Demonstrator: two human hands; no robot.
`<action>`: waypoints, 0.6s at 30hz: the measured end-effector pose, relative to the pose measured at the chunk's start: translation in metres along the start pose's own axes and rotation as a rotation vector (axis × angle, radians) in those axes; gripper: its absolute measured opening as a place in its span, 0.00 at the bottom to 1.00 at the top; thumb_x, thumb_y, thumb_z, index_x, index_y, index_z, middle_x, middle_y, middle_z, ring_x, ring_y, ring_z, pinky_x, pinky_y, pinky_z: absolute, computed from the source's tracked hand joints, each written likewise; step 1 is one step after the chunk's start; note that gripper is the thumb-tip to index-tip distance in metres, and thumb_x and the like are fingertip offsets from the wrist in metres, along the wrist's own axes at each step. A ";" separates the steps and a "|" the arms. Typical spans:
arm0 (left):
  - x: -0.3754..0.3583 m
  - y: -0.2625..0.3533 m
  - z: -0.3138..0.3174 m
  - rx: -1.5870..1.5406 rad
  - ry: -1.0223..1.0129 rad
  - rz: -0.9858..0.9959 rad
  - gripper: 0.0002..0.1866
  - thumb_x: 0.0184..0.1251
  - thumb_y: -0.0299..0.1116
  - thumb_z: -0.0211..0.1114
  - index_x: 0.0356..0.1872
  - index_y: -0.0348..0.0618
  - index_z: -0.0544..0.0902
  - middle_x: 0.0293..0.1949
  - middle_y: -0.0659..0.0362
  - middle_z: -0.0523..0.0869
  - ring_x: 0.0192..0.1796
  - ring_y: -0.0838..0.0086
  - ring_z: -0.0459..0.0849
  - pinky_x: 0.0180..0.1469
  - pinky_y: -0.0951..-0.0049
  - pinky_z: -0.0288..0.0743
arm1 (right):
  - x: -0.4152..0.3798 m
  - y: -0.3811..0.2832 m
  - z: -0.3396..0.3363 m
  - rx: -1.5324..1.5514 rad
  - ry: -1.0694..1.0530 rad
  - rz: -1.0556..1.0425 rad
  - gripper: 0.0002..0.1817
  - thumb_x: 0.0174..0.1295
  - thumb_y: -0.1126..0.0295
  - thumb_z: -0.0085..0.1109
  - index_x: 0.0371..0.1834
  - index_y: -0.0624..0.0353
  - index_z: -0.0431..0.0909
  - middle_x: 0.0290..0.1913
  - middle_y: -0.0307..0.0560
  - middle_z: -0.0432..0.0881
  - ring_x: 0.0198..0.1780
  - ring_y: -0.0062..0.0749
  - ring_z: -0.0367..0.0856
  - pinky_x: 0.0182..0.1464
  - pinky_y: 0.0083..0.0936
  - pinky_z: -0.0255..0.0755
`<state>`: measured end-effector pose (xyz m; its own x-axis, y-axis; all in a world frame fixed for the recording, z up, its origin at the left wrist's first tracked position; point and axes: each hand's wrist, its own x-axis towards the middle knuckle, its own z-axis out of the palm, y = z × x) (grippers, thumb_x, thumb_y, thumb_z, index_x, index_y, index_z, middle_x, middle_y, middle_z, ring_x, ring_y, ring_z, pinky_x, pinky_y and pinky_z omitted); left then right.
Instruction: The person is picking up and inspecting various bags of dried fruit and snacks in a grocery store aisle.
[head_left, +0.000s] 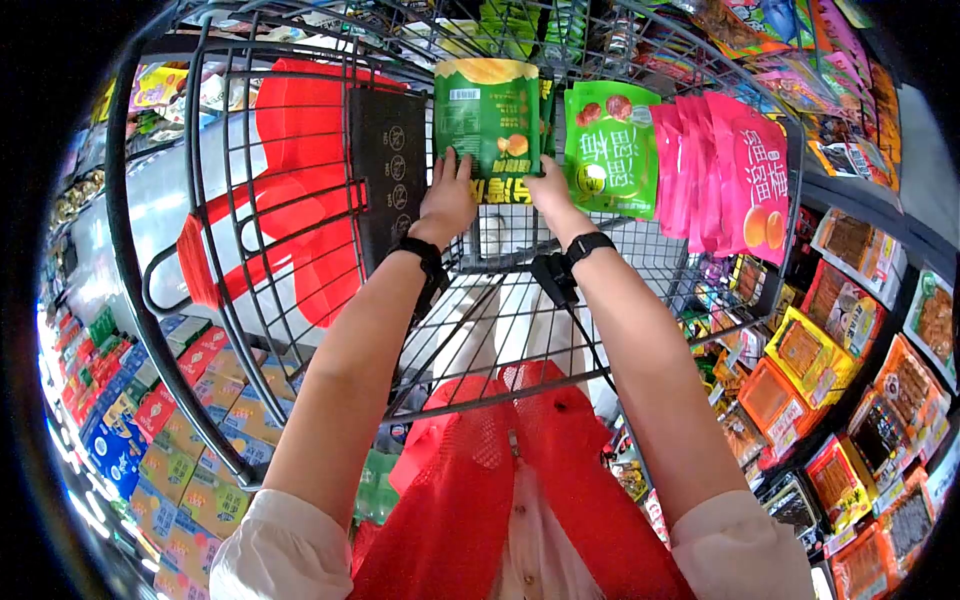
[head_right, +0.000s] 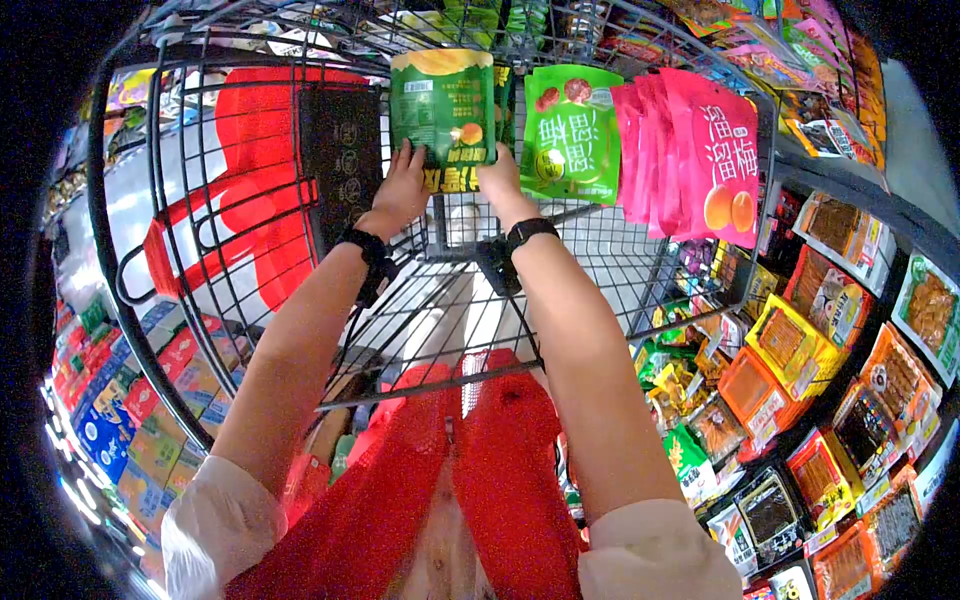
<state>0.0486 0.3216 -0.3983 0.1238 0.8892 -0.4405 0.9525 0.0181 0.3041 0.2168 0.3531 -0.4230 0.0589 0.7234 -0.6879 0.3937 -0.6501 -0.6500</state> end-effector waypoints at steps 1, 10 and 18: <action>0.006 -0.005 0.007 -0.084 -0.009 0.012 0.32 0.51 0.28 0.54 0.61 0.39 0.55 0.64 0.45 0.50 0.63 0.49 0.54 0.62 0.63 0.55 | -0.003 -0.006 -0.002 0.021 0.035 -0.057 0.32 0.47 0.75 0.54 0.59 0.66 0.57 0.53 0.59 0.69 0.53 0.40 0.69 0.53 0.26 0.62; 0.023 0.003 -0.004 -0.137 -0.018 -0.019 0.34 0.50 0.30 0.55 0.61 0.40 0.53 0.63 0.39 0.47 0.61 0.43 0.55 0.62 0.58 0.55 | 0.020 -0.012 0.003 -0.171 0.034 -0.131 0.37 0.47 0.73 0.54 0.61 0.68 0.49 0.58 0.66 0.60 0.59 0.52 0.60 0.60 0.32 0.57; -0.009 0.025 -0.064 -0.324 0.105 0.041 0.35 0.48 0.28 0.58 0.60 0.34 0.54 0.61 0.36 0.50 0.60 0.46 0.57 0.62 0.61 0.55 | -0.055 -0.050 -0.080 0.082 0.152 -0.284 0.32 0.52 0.72 0.53 0.60 0.68 0.53 0.57 0.63 0.62 0.55 0.47 0.66 0.55 0.30 0.61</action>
<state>0.0537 0.3427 -0.3328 0.1148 0.9340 -0.3382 0.8073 0.1107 0.5797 0.2676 0.3646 -0.3265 0.0964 0.9009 -0.4233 0.3394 -0.4295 -0.8369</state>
